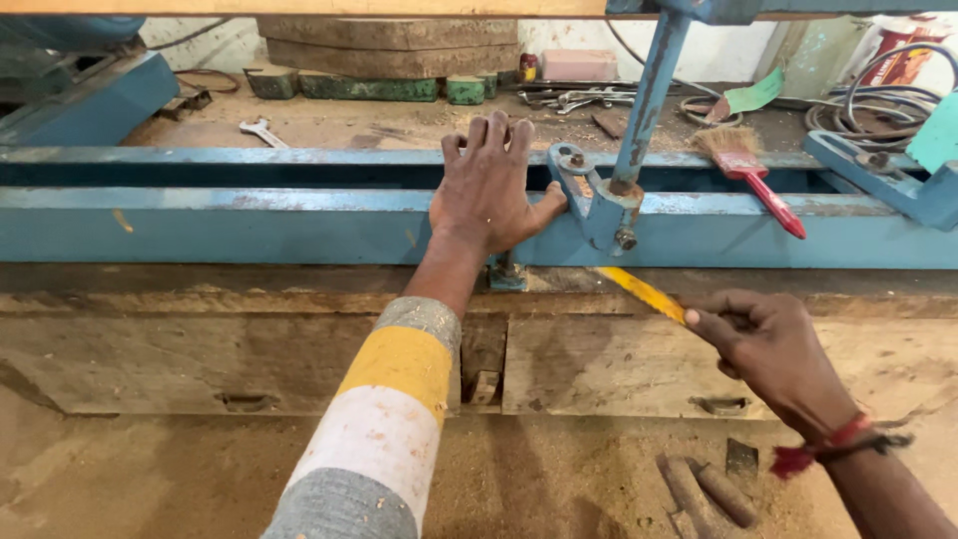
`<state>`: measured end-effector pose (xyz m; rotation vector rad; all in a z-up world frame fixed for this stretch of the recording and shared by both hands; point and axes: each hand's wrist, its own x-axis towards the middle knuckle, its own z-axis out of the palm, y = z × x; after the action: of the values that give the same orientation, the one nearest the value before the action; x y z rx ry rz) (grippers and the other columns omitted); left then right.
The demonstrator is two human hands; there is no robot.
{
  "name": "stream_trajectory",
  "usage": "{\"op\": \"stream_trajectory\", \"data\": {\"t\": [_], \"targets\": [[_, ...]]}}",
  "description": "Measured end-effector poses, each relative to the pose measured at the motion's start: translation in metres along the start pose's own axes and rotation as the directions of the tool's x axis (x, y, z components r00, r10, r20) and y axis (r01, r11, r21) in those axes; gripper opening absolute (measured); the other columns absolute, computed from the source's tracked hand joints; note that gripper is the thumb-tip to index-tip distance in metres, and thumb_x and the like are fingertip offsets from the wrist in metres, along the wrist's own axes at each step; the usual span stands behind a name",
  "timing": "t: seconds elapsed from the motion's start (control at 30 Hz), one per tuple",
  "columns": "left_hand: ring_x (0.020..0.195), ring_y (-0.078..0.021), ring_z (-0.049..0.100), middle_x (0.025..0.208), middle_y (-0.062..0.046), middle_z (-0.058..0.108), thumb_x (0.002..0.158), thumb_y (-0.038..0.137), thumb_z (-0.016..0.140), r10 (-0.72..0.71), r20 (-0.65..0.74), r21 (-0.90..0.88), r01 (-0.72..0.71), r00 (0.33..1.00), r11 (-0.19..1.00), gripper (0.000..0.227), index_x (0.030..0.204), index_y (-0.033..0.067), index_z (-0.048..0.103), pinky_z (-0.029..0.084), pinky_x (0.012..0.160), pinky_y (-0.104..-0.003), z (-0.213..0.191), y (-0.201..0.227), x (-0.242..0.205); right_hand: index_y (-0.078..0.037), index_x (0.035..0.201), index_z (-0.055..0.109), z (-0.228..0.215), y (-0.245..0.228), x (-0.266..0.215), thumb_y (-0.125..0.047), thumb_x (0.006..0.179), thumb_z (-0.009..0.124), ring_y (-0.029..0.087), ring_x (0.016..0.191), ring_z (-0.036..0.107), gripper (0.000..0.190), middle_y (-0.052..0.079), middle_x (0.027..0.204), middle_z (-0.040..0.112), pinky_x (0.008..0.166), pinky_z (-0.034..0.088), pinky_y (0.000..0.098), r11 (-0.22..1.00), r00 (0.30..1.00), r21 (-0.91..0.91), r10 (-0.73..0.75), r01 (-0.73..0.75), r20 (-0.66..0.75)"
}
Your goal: The person prepares a large piece of wood on a lathe by marking dimensions with a yellow ruler and red pencil, brushing away sawdust with a brush, and using a metal tool to refine the surface.
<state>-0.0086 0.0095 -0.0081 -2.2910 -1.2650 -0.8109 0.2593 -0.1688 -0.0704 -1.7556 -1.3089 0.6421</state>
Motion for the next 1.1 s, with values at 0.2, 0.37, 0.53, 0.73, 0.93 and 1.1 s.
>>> {"op": "stream_trajectory", "data": {"t": [0.2, 0.37, 0.53, 0.73, 0.93, 1.1], "targets": [[0.131, -0.0368, 0.041, 0.141, -0.023, 0.047, 0.084, 0.067, 0.059, 0.000, 0.036, 0.011, -0.001, 0.999, 1.000, 0.088, 0.141, 0.0011, 0.044, 0.035, 0.100, -0.060, 0.001, -0.001, -0.002, -0.004, 0.104, 0.082, -0.014, 0.001, -0.018, -0.026, 0.092, 0.076, 0.013, 0.049, 0.048, 0.026, 0.004, 0.058, 0.056, 0.046, 0.041, 0.0314, 0.997, 0.998, -0.059, 0.055, -0.054, 0.012], [0.132, -0.0375, 0.040, 0.142, -0.024, 0.046, 0.085, 0.067, 0.057, -0.016, 0.084, 0.036, 0.013, 0.996, 0.999, 0.086, 0.140, 0.0014, 0.044, 0.034, 0.101, -0.061, -0.003, 0.001, 0.001, 0.000, 0.103, 0.083, -0.026, 0.002, -0.029, -0.023, 0.092, 0.077, 0.012, 0.051, 0.048, 0.025, 0.004, 0.059, 0.058, 0.048, 0.038, 0.0306, 0.994, 0.996, -0.063, 0.093, -0.092, 0.013], [0.133, -0.0381, 0.041, 0.143, -0.025, 0.046, 0.085, 0.067, 0.058, -0.003, 0.043, 0.027, 0.002, 0.999, 1.000, 0.087, 0.139, 0.0003, 0.045, 0.035, 0.100, -0.060, -0.002, 0.003, 0.000, -0.001, 0.105, 0.084, -0.037, 0.013, -0.042, -0.022, 0.093, 0.076, 0.015, 0.051, 0.038, 0.025, 0.006, 0.055, 0.049, 0.048, 0.031, 0.0343, 0.989, 0.989, -0.019, 0.144, -0.144, 0.030], [0.131, -0.0371, 0.042, 0.141, -0.025, 0.047, 0.084, 0.068, 0.057, -0.018, 0.065, 0.039, 0.015, 0.998, 0.999, 0.089, 0.140, 0.0001, 0.045, 0.034, 0.100, -0.060, 0.000, 0.004, 0.000, -0.003, 0.105, 0.080, -0.049, 0.024, -0.054, -0.021, 0.092, 0.077, 0.015, 0.050, 0.038, 0.022, 0.005, 0.054, 0.046, 0.048, 0.031, 0.0339, 0.985, 0.984, -0.009, 0.173, -0.173, 0.044], [0.133, -0.0377, 0.042, 0.144, -0.027, 0.046, 0.086, 0.065, 0.057, -0.006, 0.030, 0.023, 0.006, 1.000, 1.000, 0.086, 0.140, -0.0002, 0.046, 0.033, 0.101, -0.060, 0.002, 0.004, -0.002, -0.009, 0.110, 0.085, -0.065, 0.057, -0.064, -0.023, 0.093, 0.079, 0.016, 0.050, 0.043, 0.023, 0.003, 0.079, 0.075, 0.046, 0.036, 0.0341, 0.951, 0.974, -0.258, 0.202, -0.172, 0.097], [0.133, -0.0378, 0.040, 0.144, -0.027, 0.046, 0.086, 0.067, 0.056, -0.007, 0.015, 0.028, 0.006, 1.000, 1.000, 0.088, 0.140, -0.0010, 0.045, 0.032, 0.101, -0.060, 0.004, 0.003, -0.001, -0.013, 0.114, 0.085, -0.080, 0.124, -0.081, -0.026, 0.094, 0.076, 0.015, 0.049, 0.047, 0.026, 0.009, 0.074, 0.070, 0.041, 0.042, 0.0328, 0.952, 0.999, -0.304, -0.025, 0.036, 0.041]]}}
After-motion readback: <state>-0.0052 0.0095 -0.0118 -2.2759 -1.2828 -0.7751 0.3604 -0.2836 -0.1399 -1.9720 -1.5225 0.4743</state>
